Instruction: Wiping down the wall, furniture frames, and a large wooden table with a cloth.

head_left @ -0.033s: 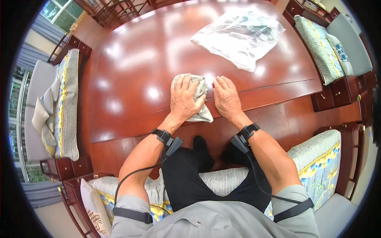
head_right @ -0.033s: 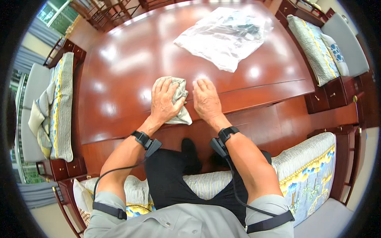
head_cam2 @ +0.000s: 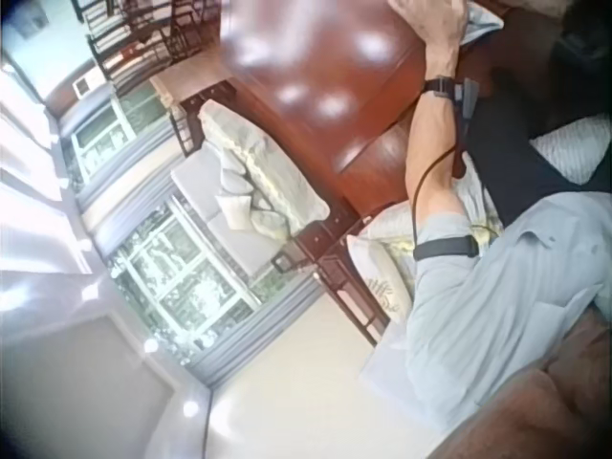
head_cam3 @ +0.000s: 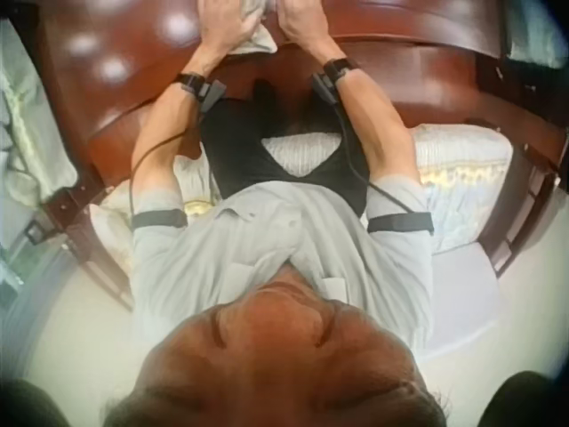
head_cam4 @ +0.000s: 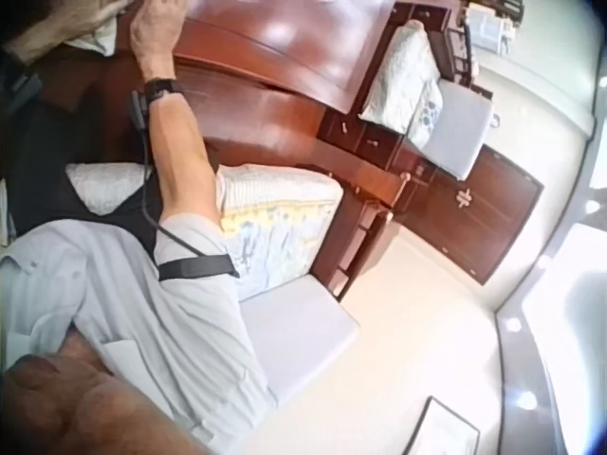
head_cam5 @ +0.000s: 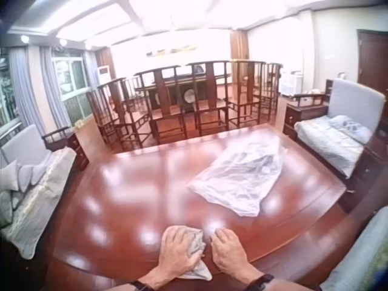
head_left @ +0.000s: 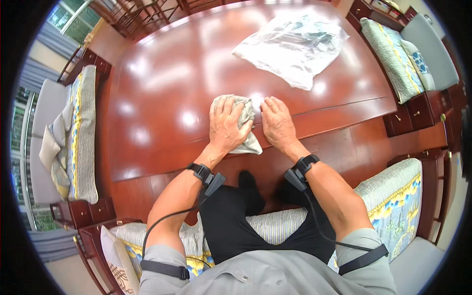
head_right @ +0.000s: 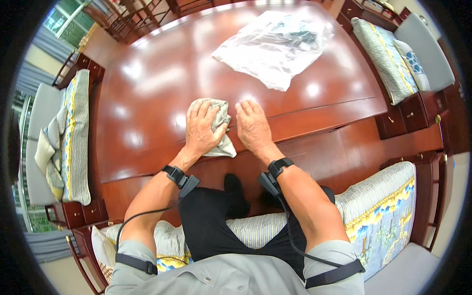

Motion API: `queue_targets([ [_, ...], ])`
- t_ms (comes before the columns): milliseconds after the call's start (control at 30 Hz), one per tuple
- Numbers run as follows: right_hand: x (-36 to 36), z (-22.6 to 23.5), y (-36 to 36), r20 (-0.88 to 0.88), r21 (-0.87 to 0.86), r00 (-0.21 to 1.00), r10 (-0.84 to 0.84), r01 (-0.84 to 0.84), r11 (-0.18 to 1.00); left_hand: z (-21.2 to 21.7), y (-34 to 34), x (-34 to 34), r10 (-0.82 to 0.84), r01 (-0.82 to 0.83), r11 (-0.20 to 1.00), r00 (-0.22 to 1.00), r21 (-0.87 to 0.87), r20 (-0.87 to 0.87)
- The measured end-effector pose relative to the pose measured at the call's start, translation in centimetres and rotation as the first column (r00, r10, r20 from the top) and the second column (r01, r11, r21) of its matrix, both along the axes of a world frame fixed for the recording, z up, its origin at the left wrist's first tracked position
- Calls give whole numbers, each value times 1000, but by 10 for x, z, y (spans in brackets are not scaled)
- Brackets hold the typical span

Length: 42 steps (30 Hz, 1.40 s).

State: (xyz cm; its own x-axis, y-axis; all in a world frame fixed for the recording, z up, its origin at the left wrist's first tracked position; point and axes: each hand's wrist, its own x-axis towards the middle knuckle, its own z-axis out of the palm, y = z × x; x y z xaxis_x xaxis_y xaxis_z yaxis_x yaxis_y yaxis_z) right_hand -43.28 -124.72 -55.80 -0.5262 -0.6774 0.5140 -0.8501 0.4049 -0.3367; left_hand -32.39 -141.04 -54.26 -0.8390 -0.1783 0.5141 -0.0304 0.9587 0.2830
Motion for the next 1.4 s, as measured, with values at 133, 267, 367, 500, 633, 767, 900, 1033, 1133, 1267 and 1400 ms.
queue_targets([
  [133, 4, -3, -4, 20, -11, 1000, 17, -16, 1000, -3, -1, -14, -44, 44, 999, 998, -8, 34],
  [267, 5, -2, -6, 55, -52, 998, 16, -13, 999, -1, -8, -56, -119, 118, 992, 993, -32, -23],
  [367, 5, 1, -7, 67, -64, 998, 4, 1, 998, 0, -20, -85, -156, 152, 987, 984, -50, -81],
  [500, 6, 3, -4, 40, -7, 999, -4, 4, 1000, -2, -37, -117, -157, 153, 987, 984, -58, -79],
  [633, 7, 3, -4, 39, 21, 999, -4, 3, 1000, -7, -58, -140, -132, 130, 991, 985, -26, -107],
  [767, 8, 5, -4, 33, 46, 999, -4, 2, 999, -16, -85, -152, -29, 25, 999, 988, -32, -150],
  [900, 7, 5, -2, 32, 61, 999, -22, 20, 998, -24, -133, -155, 64, -69, 997, 991, -38, -118],
  [1033, 8, 6, -3, 36, 63, 999, -20, 18, 998, -25, -212, -126, 312, -307, 943, 950, -132, 21],
  [1133, 10, 9, -5, 24, 72, 999, -27, 25, 997, -23, -262, -90, 401, -391, 909, 915, -141, 50],
  [1267, 7, 7, -4, 16, 81, 999, -35, 33, 996, -28, -284, -41, 491, -483, 869, 870, -104, 57],
  [1400, 7, 5, -4, 2, 87, 999, -40, 40, 995, -32, -280, 9, 527, -518, 847, 847, -116, 65],
])
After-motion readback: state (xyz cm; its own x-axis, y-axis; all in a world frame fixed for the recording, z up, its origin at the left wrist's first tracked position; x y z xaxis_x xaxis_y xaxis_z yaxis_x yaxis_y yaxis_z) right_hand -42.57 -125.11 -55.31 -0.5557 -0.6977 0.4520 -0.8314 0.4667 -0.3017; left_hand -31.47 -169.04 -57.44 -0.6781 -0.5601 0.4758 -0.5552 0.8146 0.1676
